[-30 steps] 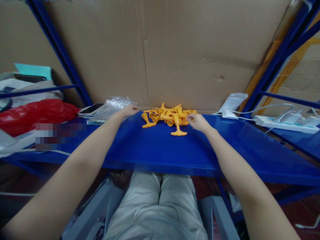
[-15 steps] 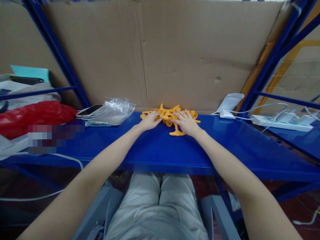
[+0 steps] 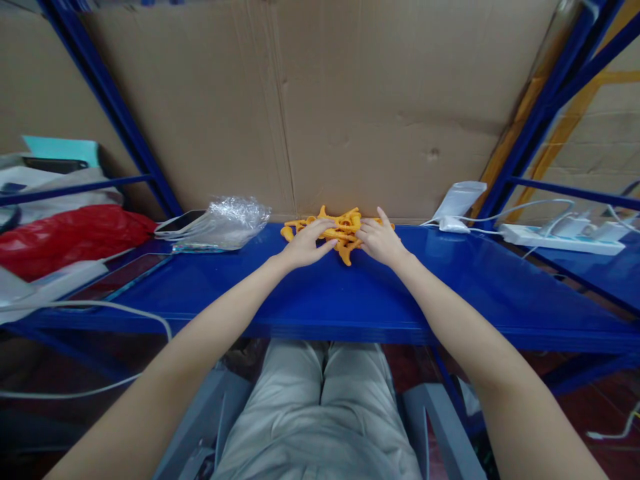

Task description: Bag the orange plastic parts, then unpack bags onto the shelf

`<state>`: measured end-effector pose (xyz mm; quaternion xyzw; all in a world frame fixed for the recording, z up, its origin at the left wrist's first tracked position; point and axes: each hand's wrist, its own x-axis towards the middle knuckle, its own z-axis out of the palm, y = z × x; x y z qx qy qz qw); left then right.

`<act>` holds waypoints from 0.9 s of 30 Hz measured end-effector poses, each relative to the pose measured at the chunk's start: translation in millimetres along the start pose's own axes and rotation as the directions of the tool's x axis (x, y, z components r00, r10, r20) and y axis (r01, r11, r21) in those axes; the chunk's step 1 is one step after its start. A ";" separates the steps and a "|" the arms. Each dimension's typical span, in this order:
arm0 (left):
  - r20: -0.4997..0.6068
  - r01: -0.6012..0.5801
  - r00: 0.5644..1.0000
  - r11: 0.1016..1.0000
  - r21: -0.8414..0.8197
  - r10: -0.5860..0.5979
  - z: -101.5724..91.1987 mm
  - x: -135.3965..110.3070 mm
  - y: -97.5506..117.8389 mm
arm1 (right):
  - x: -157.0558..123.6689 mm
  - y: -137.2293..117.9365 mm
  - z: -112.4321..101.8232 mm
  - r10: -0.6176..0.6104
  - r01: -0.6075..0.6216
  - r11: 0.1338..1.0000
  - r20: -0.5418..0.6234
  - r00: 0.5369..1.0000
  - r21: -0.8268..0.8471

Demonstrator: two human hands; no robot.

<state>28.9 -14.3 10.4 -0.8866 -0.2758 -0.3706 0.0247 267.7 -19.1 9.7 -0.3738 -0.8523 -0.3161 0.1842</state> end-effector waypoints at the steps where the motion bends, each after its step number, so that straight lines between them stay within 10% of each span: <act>1: 0.025 -0.003 1.000 1.000 -0.008 0.003 0.5 -1.2 2.2 | -0.1 0.3 -1.1 0.026 -0.026 1.000 -0.005 1.000 -0.006; 18: 0.179 0.299 0.940 0.954 -0.011 -0.292 -1.1 -1.2 16.5 | 9.6 -26.1 -16.5 0.009 -0.012 0.995 -0.027 1.000 -0.095; 27: 0.005 0.367 0.929 0.921 0.132 -0.371 1.2 -2.3 6.8 | 8.3 -22.1 -10.6 0.117 -0.094 0.985 -0.163 0.980 0.142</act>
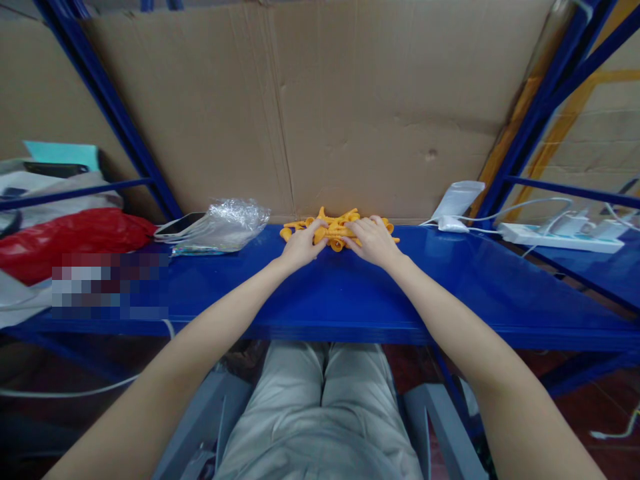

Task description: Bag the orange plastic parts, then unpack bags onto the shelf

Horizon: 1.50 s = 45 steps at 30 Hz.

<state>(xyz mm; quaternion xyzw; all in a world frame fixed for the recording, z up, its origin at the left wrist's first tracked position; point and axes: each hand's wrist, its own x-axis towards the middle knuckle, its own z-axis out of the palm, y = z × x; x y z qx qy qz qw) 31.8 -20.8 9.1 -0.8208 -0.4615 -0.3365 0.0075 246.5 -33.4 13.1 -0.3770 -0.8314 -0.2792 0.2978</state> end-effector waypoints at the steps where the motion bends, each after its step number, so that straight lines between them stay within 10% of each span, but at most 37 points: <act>1: -0.012 0.002 1.000 1.000 -0.007 -0.003 -0.4 0.1 0.1 | -1.0 2.0 0.0 0.022 -0.022 0.998 -0.011 1.000 0.050; 7: -0.082 0.035 0.996 0.999 -0.019 -0.036 -5.4 0.2 6.2 | -3.8 10.1 2.0 0.281 -0.233 0.885 -0.063 0.958 0.402; 13: -0.171 -0.006 0.985 0.998 -0.068 -0.006 -10.2 2.5 4.7 | 3.6 10.1 3.6 0.454 -0.366 0.480 0.132 0.881 0.797; 28: -0.289 -0.200 0.932 0.976 0.088 0.217 -0.1 3.0 -5.6 | 6.5 4.0 -10.7 0.420 -0.482 -0.096 0.475 0.774 0.871; 32: -0.229 -0.204 0.940 0.956 0.209 0.251 -0.4 1.9 -6.3 | 4.0 7.2 -13.7 0.356 -0.539 0.002 0.503 0.787 0.842; 45: -0.094 -0.156 0.978 0.952 0.264 0.187 -5.4 1.2 -2.8 | 0.8 16.2 7.3 0.246 -0.323 0.774 0.212 0.946 0.544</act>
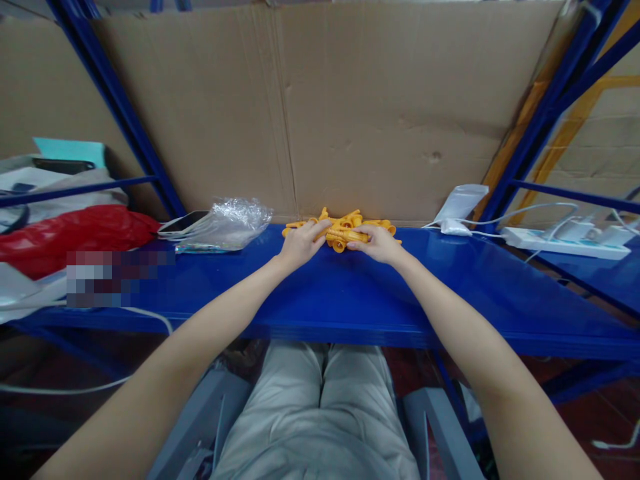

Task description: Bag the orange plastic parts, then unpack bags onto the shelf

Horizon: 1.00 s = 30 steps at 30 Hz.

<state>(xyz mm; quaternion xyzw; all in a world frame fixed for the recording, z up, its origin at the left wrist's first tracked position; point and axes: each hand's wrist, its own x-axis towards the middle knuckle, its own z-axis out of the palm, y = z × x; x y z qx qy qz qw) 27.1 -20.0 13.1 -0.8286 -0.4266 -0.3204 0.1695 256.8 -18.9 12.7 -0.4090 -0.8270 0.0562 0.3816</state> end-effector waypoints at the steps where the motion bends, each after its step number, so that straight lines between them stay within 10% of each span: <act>1: -0.022 0.007 1.000 0.999 -0.040 -0.008 2.2 0.3 -0.3 | 0.3 0.0 0.1 -0.019 0.018 0.997 -0.021 1.000 -0.070; 10: -0.053 0.145 0.985 0.952 -0.269 -0.165 5.5 0.9 1.6 | -6.5 -14.6 -8.1 -0.310 0.201 0.746 -0.064 0.949 -0.634; 30: -0.007 0.144 0.989 0.975 -0.170 -0.147 -3.6 -0.3 14.1 | -7.2 -25.4 0.1 -0.318 0.213 0.704 -0.033 0.948 -0.677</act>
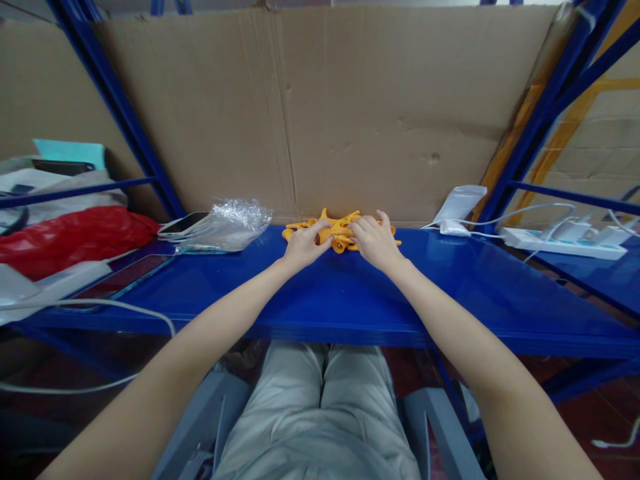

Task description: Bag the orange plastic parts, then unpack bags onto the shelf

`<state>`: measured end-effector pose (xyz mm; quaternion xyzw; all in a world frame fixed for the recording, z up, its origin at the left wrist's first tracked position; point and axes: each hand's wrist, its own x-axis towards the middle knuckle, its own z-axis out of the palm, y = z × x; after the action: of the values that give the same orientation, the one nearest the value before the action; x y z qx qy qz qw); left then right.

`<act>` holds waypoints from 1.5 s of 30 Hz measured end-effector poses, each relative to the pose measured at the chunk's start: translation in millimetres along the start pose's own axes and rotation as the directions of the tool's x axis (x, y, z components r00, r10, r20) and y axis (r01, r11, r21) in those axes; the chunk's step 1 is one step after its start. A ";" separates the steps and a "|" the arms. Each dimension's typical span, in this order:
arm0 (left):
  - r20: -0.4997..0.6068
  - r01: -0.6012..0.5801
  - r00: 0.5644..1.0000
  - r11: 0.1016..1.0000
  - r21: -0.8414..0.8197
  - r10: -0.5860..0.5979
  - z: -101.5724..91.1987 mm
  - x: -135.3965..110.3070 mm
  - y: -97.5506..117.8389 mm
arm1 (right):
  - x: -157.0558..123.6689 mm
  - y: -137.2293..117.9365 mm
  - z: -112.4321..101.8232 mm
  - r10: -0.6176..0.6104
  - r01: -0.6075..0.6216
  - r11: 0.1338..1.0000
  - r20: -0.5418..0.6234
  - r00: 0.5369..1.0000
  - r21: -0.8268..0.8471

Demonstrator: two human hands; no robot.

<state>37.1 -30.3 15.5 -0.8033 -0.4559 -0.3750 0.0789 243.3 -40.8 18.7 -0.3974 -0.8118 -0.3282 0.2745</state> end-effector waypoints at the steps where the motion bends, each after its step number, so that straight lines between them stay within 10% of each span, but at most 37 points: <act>1: 0.003 0.000 1.000 1.000 0.002 0.000 -0.5 -0.1 1.1 | 0.1 -0.2 0.3 0.004 -0.004 1.000 -0.002 1.000 -0.001; 45: -0.002 0.011 1.000 1.000 0.004 -0.011 -1.0 -0.2 0.4 | -0.8 1.2 3.4 0.020 -0.019 0.999 -0.035 0.999 0.026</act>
<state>36.8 -31.2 16.1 -0.8004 -0.4608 -0.3752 0.0790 244.1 -38.0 16.4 -0.3956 -0.8071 -0.3221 0.2972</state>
